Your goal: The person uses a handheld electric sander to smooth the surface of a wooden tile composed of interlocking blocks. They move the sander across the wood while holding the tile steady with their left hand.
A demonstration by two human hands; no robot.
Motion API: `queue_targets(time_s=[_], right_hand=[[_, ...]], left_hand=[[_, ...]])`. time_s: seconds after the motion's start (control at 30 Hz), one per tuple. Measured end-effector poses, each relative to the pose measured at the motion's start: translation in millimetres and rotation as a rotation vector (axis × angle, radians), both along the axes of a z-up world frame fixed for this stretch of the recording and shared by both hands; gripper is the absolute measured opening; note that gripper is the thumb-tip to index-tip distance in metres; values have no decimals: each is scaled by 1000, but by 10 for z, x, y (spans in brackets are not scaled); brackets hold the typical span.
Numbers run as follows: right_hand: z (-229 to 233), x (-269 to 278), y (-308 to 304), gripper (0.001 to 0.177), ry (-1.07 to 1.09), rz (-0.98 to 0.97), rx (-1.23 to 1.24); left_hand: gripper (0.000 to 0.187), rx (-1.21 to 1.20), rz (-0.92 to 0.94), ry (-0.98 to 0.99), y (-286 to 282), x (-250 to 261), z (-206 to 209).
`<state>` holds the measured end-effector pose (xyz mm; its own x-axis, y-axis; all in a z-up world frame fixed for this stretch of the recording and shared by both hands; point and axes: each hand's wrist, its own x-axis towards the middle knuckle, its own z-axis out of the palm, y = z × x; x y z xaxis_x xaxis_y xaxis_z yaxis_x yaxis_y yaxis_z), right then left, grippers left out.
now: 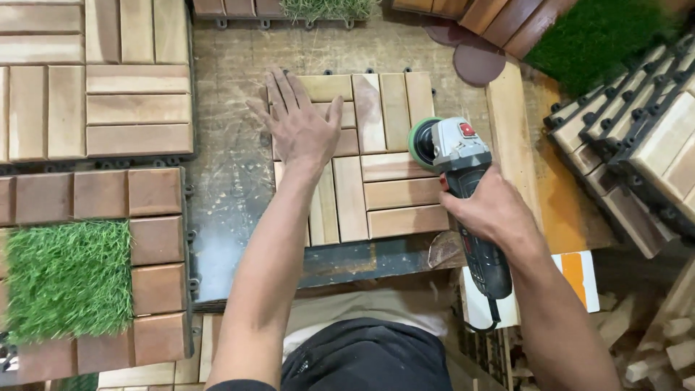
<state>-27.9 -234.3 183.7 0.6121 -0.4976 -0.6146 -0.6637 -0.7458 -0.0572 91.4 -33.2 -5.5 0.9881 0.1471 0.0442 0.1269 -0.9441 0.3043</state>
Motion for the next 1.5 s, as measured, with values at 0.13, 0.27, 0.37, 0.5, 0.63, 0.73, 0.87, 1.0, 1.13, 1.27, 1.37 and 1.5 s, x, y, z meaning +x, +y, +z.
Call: queue_targets(time_s=[0.13,0.27,0.37,0.5,0.63,0.73,0.87,1.0,1.13,1.27,1.37,1.5], right_hand=[[-23,-69,-25,72,21,5,-9],[-7,-84,60,73,41,-4,-8],[-41,-85,140,73,43,14,13],[-92,-63,302,83,51,100,23],[-14,-78,503,67,61,108,80],[-121,-82,530,80,86,176,92],[-178,-50,511,96,29,212,100],[-62,68,554,78,55,190,53],[-71,242,549,77,-7,185,42],[-118,450,543,55,-74,146,67],[-148,632,564,56,-99,176,57],[-177,871,648,29,-153,210,110]], left_hand=[[98,19,3,-9,-13,9,-13],[97,20,1,6,-6,-12,64],[97,16,-3,29,-9,-17,79],[90,-8,-8,-10,14,-22,90],[80,20,16,-84,35,41,-81],[72,33,9,-124,109,56,-170],[64,-56,-24,-175,154,57,-156],[63,-51,-20,-218,138,62,-206],[63,-44,-6,-213,125,63,-184],[64,-60,-4,-157,125,48,-122],[63,-67,-6,-157,124,63,-128],[60,-101,-9,-157,128,57,-105]])
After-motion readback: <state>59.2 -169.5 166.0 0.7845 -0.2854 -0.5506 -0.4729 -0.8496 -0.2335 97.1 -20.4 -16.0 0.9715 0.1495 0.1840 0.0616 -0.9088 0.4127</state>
